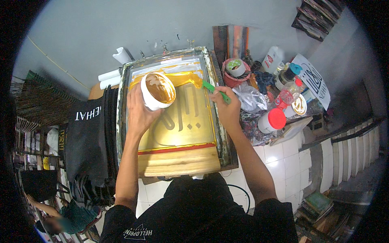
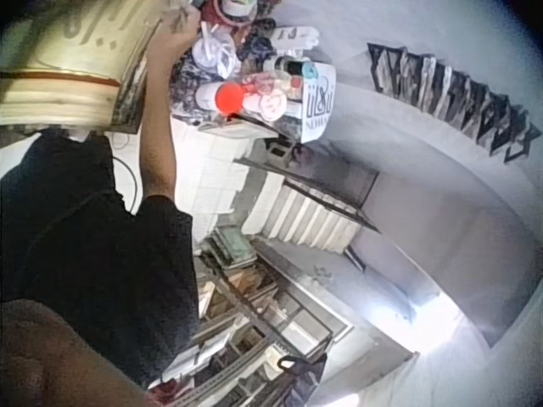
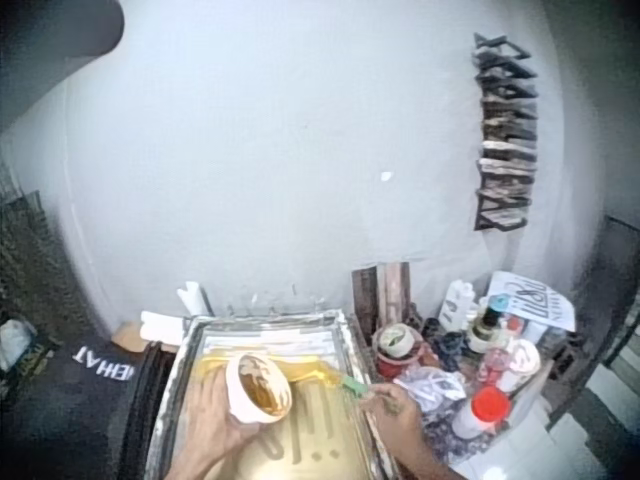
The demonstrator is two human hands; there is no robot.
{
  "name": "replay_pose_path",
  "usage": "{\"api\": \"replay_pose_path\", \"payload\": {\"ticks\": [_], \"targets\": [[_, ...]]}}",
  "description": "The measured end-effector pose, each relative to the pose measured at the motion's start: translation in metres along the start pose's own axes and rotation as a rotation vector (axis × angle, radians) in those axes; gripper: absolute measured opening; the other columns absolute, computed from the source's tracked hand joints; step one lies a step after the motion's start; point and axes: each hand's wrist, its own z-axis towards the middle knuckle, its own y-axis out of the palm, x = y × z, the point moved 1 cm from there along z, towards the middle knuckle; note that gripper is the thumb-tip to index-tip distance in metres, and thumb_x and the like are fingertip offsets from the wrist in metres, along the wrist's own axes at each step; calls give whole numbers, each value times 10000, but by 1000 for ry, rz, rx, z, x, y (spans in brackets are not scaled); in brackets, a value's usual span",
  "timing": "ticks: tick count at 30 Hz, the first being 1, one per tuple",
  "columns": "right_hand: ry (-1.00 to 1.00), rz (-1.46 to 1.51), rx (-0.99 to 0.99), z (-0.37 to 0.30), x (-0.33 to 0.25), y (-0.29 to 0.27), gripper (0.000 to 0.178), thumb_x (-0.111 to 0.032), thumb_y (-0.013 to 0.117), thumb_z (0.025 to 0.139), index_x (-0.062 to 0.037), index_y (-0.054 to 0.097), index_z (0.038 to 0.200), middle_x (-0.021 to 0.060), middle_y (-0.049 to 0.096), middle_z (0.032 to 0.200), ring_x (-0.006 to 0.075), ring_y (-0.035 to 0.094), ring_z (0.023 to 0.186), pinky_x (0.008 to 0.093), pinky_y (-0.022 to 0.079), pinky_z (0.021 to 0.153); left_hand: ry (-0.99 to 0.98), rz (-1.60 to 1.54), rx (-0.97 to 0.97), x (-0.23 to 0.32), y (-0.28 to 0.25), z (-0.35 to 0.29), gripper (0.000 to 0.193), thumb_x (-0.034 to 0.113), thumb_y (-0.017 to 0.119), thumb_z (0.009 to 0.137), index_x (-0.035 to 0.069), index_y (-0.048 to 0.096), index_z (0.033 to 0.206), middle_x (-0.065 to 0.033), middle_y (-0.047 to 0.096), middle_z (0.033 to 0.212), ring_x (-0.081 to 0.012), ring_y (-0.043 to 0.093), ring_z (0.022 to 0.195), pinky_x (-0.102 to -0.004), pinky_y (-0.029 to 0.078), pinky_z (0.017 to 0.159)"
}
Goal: The person performs screen printing on black bags by placing a bag on a flat surface, lowering a screen over it, and using a squeegee to spread gold ink across the stencil, repeating this process for multiple bags.
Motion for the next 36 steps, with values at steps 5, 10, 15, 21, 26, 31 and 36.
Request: {"api": "replay_pose_path", "payload": {"ticks": [5, 10, 15, 21, 26, 31, 36], "targets": [[321, 239, 170, -17, -3, 0, 162, -69, 569, 1000, 67, 596, 1086, 169, 698, 961, 273, 758, 837, 305, 614, 698, -2, 1, -20, -1, 6, 1, 1022, 126, 885, 598, -3, 375, 1475, -243, 463, 1445, -451, 420, 1330, -528, 338, 1141], [312, 386, 198, -19, -44, -28, 156, -62, 564, 978, 72, 599, 1049, 185, 693, 943, 291, 758, 784, 328, 627, 648, 66, 65, -70, 6, 23, 2, 1033, 126, 886, 593, -3, 371, 1479, -236, 459, 1453, -444, 422, 1336, -529, 338, 1139], [331, 381, 73, 4, -99, -54, 194, -116, 602, 943, 54, 621, 1034, 187, 705, 881, 277, 750, 709, 343, 624, 595, 137, 36, -124, 29, 44, 1, 1084, 157, 921, 569, -1, 371, 1490, -223, 467, 1461, -446, 410, 1360, -535, 333, 1153], [276, 219, -230, 27, -137, -90, 387, -105, 709, 889, 30, 601, 1236, 105, 719, 1062, 194, 706, 940, 315, 574, 787, -111, -650, -92, 118, 54, 4, 1056, 102, 922, 550, -1, 389, 1457, -197, 532, 1372, -362, 518, 1289, -460, 398, 1117], [460, 132, -309, -56, -46, -141, 628, 7, 742, 835, 3, 504, 1416, 109, 645, 1279, 192, 648, 1115, 320, 565, 856, -252, -1007, -84, 183, 94, -4, 964, 73, 935, 555, -15, 451, 1385, -178, 580, 1279, -334, 576, 1221, -427, 442, 1083], [567, 130, -133, -110, -10, -152, 706, 42, 780, 783, -5, 485, 1423, 110, 627, 1332, 224, 624, 1180, 357, 543, 966, -215, -816, -355, 227, 149, -60, 1039, 20, 820, 749, -29, 167, 1555, -237, 398, 1503, -330, 409, 1427, -412, 354, 1168], [541, 176, 14, -145, 67, -175, 700, 32, 785, 763, -6, 488, 1395, 132, 607, 1337, 260, 605, 1217, 396, 534, 1007, -656, -1216, -818, 252, 184, -115, 1053, -125, 614, 799, 112, 15, 1633, -177, 331, 1575, -296, 346, 1446, -387, 324, 1156]]}}
